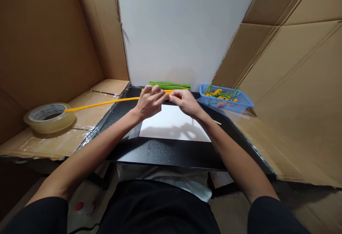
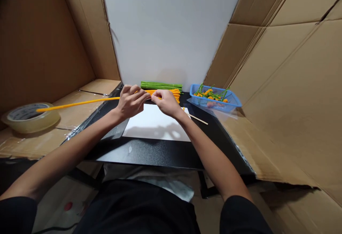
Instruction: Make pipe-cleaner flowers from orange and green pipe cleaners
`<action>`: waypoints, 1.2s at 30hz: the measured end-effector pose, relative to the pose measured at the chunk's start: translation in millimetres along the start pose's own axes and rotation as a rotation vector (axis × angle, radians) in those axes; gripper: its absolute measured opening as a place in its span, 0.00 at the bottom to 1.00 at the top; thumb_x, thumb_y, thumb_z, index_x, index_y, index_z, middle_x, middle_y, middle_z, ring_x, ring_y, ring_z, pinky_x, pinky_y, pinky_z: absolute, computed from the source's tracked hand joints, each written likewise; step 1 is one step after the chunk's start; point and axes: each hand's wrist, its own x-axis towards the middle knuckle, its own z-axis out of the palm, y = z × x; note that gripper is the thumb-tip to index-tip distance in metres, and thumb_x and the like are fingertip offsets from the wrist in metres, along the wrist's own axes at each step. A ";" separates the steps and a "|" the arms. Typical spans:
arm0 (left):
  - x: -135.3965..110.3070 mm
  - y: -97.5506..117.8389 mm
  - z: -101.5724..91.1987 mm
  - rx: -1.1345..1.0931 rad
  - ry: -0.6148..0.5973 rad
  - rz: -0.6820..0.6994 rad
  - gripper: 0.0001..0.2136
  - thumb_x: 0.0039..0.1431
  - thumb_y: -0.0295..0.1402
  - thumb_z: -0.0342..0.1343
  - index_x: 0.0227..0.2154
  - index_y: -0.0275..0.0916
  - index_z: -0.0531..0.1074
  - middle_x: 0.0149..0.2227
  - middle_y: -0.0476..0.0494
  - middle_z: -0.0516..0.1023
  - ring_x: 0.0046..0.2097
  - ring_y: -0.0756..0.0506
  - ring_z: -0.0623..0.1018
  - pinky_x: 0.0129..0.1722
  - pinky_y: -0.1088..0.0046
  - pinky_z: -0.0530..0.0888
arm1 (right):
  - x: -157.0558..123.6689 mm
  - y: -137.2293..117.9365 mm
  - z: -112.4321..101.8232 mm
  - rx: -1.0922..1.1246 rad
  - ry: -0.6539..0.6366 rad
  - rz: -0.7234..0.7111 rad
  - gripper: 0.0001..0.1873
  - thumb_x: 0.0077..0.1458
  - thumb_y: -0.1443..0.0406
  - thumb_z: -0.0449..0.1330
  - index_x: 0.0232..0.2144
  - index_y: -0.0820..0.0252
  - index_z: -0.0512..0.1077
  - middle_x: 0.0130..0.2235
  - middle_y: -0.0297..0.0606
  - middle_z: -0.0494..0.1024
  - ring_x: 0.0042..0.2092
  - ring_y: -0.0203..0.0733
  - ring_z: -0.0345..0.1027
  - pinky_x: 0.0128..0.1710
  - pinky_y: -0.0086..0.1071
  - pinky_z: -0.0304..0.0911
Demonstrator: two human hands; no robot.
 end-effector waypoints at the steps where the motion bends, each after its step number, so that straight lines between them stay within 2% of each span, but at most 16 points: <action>1: -1.5 -1.0 1.0 0.002 0.002 0.006 0.11 0.65 0.28 0.48 0.37 0.43 0.76 0.33 0.42 0.79 0.41 0.40 0.75 0.43 0.58 0.66 | 0.8 -0.7 -1.3 0.086 -0.033 0.059 0.11 0.54 0.63 0.57 0.21 0.59 0.66 0.23 0.29 0.63 0.26 0.34 0.52 0.29 0.32 0.49; 4: -3.0 -1.6 2.5 -0.010 -0.017 0.019 0.11 0.65 0.27 0.48 0.38 0.44 0.76 0.36 0.42 0.80 0.41 0.41 0.75 0.42 0.59 0.66 | 1.8 -1.9 -6.7 0.245 -0.143 0.226 0.14 0.52 0.65 0.58 0.18 0.57 0.60 0.20 0.25 0.54 0.24 0.32 0.43 0.27 0.32 0.42; 6: -1.0 0.0 2.0 -0.023 -0.042 0.021 0.12 0.66 0.26 0.47 0.37 0.43 0.76 0.36 0.42 0.80 0.42 0.40 0.75 0.43 0.59 0.66 | 1.2 -1.9 -10.0 0.220 -0.170 0.248 0.14 0.53 0.65 0.58 0.19 0.56 0.60 0.20 0.26 0.55 0.24 0.32 0.43 0.27 0.32 0.43; 8: 2.6 2.3 0.6 -0.042 -0.069 0.014 0.12 0.66 0.27 0.47 0.36 0.41 0.76 0.34 0.41 0.80 0.42 0.40 0.75 0.43 0.59 0.66 | -0.6 -1.5 -11.9 0.041 -0.136 0.141 0.11 0.56 0.65 0.58 0.22 0.58 0.65 0.22 0.28 0.61 0.25 0.33 0.49 0.28 0.32 0.46; 10: 6.6 3.9 -1.1 -0.082 -0.097 -0.007 0.12 0.67 0.28 0.48 0.34 0.40 0.76 0.32 0.40 0.80 0.41 0.40 0.74 0.43 0.59 0.65 | -3.2 -1.3 -12.3 -0.257 -0.083 -0.039 0.08 0.59 0.65 0.58 0.28 0.60 0.69 0.25 0.32 0.68 0.28 0.36 0.56 0.31 0.33 0.49; 13: 11.0 2.8 -3.6 -0.188 -0.149 -0.053 0.12 0.68 0.30 0.49 0.32 0.39 0.76 0.30 0.41 0.80 0.39 0.40 0.73 0.43 0.59 0.65 | -7.1 -1.5 -11.9 -0.660 -0.062 -0.263 0.06 0.63 0.66 0.58 0.34 0.61 0.73 0.31 0.38 0.74 0.31 0.39 0.61 0.32 0.34 0.47; 17: 14.5 -5.0 -8.8 -0.346 -0.272 -0.108 0.11 0.65 0.30 0.51 0.29 0.39 0.76 0.29 0.43 0.80 0.38 0.42 0.73 0.44 0.60 0.65 | -8.8 -1.1 -13.6 -0.922 -0.106 -0.445 0.11 0.68 0.63 0.54 0.39 0.60 0.75 0.34 0.41 0.77 0.32 0.40 0.63 0.31 0.35 0.44; 20: 17.3 -12.3 -14.7 -0.505 -0.415 -0.134 0.11 0.62 0.29 0.52 0.26 0.40 0.77 0.25 0.47 0.78 0.33 0.44 0.73 0.46 0.61 0.65 | -9.6 1.8 -15.2 -0.988 -0.176 -0.561 0.15 0.70 0.62 0.52 0.37 0.59 0.76 0.32 0.40 0.76 0.31 0.40 0.61 0.31 0.36 0.43; 23: 20.4 -16.3 -21.1 -0.712 -0.578 -0.172 0.11 0.60 0.31 0.53 0.27 0.38 0.79 0.24 0.48 0.77 0.28 0.48 0.71 0.38 0.67 0.66 | -13.9 7.7 -16.0 -1.022 -0.207 -0.693 0.18 0.71 0.66 0.48 0.35 0.58 0.76 0.29 0.38 0.74 0.29 0.39 0.57 0.31 0.37 0.42; 25: 22.4 -15.4 -25.0 -0.822 -0.686 -0.212 0.10 0.59 0.32 0.53 0.29 0.37 0.79 0.26 0.46 0.77 0.28 0.48 0.71 0.33 0.71 0.65 | -19.6 12.3 -16.5 -1.082 -0.173 -0.806 0.19 0.72 0.67 0.47 0.34 0.59 0.76 0.27 0.36 0.71 0.28 0.38 0.55 0.31 0.37 0.42; 28: 24.5 -8.9 -28.9 -0.946 -0.808 -0.255 0.11 0.59 0.33 0.54 0.32 0.34 0.80 0.28 0.46 0.75 0.31 0.49 0.71 0.31 0.73 0.65 | -31.6 17.3 -17.9 -1.145 -0.057 -1.001 0.19 0.71 0.67 0.48 0.30 0.60 0.73 0.23 0.33 0.67 0.28 0.38 0.52 0.31 0.37 0.43; 31: 23.6 1.2 -28.8 -1.096 -0.871 -0.268 0.12 0.60 0.35 0.55 0.34 0.33 0.80 0.28 0.47 0.73 0.31 0.50 0.69 0.33 0.74 0.64 | -46.1 17.0 -19.3 -1.140 0.044 -1.097 0.17 0.70 0.68 0.52 0.28 0.60 0.71 0.22 0.32 0.65 0.28 0.39 0.52 0.31 0.37 0.43; 36: 17.7 21.0 -21.8 -1.315 -0.897 -0.269 0.15 0.64 0.40 0.54 0.35 0.34 0.80 0.31 0.46 0.75 0.34 0.49 0.69 0.37 0.73 0.64 | -68.3 9.8 -20.0 -1.112 0.140 -1.094 0.15 0.66 0.67 0.57 0.25 0.60 0.70 0.22 0.32 0.66 0.28 0.39 0.51 0.30 0.37 0.43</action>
